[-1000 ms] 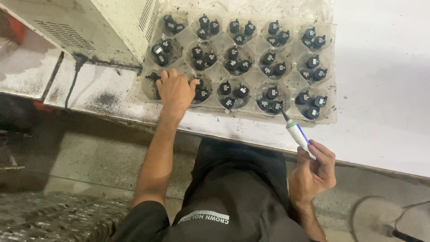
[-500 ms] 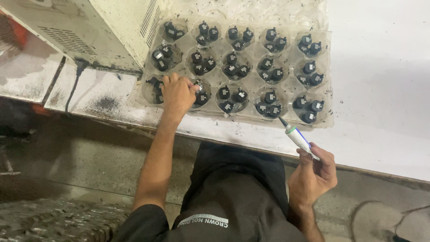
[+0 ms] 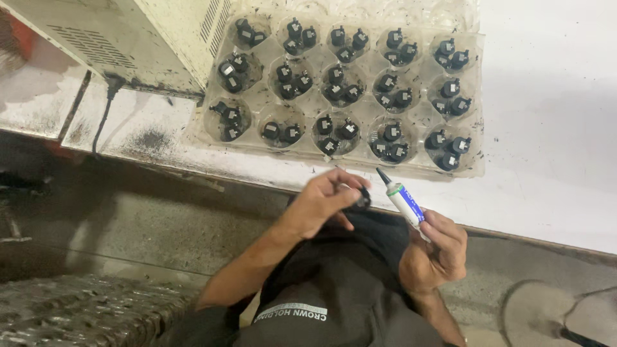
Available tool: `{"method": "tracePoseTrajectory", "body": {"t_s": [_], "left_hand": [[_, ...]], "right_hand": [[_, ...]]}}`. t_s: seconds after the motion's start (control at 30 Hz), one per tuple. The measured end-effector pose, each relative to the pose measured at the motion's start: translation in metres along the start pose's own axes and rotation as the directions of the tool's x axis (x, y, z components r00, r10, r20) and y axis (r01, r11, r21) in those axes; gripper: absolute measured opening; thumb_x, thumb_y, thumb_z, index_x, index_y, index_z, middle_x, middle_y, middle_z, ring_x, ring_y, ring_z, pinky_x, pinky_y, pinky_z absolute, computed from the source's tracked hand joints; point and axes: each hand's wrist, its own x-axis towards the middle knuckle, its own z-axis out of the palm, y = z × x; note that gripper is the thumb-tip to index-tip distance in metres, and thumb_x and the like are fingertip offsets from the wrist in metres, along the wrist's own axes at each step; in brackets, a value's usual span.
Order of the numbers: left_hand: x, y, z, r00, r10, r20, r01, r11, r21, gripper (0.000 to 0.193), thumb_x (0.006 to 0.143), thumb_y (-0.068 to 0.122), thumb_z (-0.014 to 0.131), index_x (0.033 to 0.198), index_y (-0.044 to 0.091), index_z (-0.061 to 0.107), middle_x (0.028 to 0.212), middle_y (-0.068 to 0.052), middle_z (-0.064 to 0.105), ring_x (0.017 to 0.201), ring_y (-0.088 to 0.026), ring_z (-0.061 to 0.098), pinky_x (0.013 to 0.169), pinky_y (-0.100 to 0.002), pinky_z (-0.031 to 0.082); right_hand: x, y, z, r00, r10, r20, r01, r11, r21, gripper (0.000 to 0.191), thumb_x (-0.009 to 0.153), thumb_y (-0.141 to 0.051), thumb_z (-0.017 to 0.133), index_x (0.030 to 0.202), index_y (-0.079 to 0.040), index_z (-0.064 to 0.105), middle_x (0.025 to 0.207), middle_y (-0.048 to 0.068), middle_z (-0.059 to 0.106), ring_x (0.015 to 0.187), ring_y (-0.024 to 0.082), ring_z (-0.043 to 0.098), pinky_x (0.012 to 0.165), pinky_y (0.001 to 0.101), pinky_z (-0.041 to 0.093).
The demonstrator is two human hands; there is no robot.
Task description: The person picks black plug-shaped components one at a time from a plastic tray and squeezes adhesive from a tube onto each one, then places the treated component back in the tray. Midway, the person handles the tube, appearing to uncap or reposition it, before resuming treating more components.
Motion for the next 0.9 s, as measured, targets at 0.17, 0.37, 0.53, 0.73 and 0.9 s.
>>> {"method": "tracePoseTrajectory", "body": {"t_s": [0.17,0.37,0.53,0.73,0.9], "left_hand": [[-0.016,-0.048,0.054,0.976,-0.126,0.178,0.132,0.991,-0.022,0.037,0.101,0.018,0.072,0.132,0.000,0.066,0.112,-0.009,0.069,0.098,-0.013,0.068,0.064,-0.030,0.064],[-0.019,-0.052,0.049,0.932,-0.061,0.358,0.070,0.997,-0.011,0.049,0.099,0.010,0.074,0.145,0.004,0.059,0.113,-0.007,0.064,0.101,-0.013,0.066,0.074,-0.030,0.065],[-0.010,-0.029,0.031,0.988,0.083,0.127,-0.053,0.974,-0.222,0.036,0.103,0.005,0.066,0.136,0.002,0.052,0.120,-0.011,0.064,0.106,-0.019,0.068,0.070,-0.034,0.066],[-0.018,0.008,0.012,0.981,0.182,-0.063,-0.193,0.925,-0.326,0.042,0.103,0.008,0.065,0.143,0.004,0.051,0.124,-0.008,0.063,0.114,-0.017,0.065,0.073,-0.034,0.065],[-0.023,0.016,0.021,0.976,0.210,-0.052,-0.216,0.931,-0.294,0.046,0.104,0.006,0.066,0.148,0.002,0.053,0.127,-0.008,0.063,0.114,-0.016,0.063,0.070,-0.032,0.064]], "right_hand": [[0.003,-0.004,-0.003,0.995,0.092,-0.026,-0.091,0.996,0.026,0.024,0.096,0.019,0.067,0.112,0.002,0.065,0.126,0.016,0.062,0.116,0.024,0.066,0.102,0.0344,0.059],[0.009,-0.008,-0.009,0.983,0.184,-0.018,-0.184,0.983,0.008,0.023,0.098,0.018,0.068,0.113,0.000,0.066,0.126,0.016,0.063,0.116,0.023,0.067,0.098,0.0322,0.060],[0.004,-0.007,-0.005,0.989,0.099,-0.111,-0.095,0.995,0.038,0.021,0.099,0.016,0.070,0.111,-0.001,0.068,0.124,0.012,0.061,0.114,0.020,0.065,0.102,0.0298,0.057],[0.003,-0.012,-0.012,0.999,0.048,-0.015,-0.049,0.998,-0.040,0.025,0.094,0.019,0.073,0.110,0.000,0.068,0.120,0.013,0.065,0.112,0.023,0.068,0.097,0.0333,0.060],[0.002,-0.021,-0.007,0.992,-0.056,0.112,0.068,0.992,-0.105,0.028,0.085,0.017,0.077,0.105,0.000,0.068,0.112,0.014,0.067,0.107,0.027,0.071,0.090,0.0338,0.061]]}}
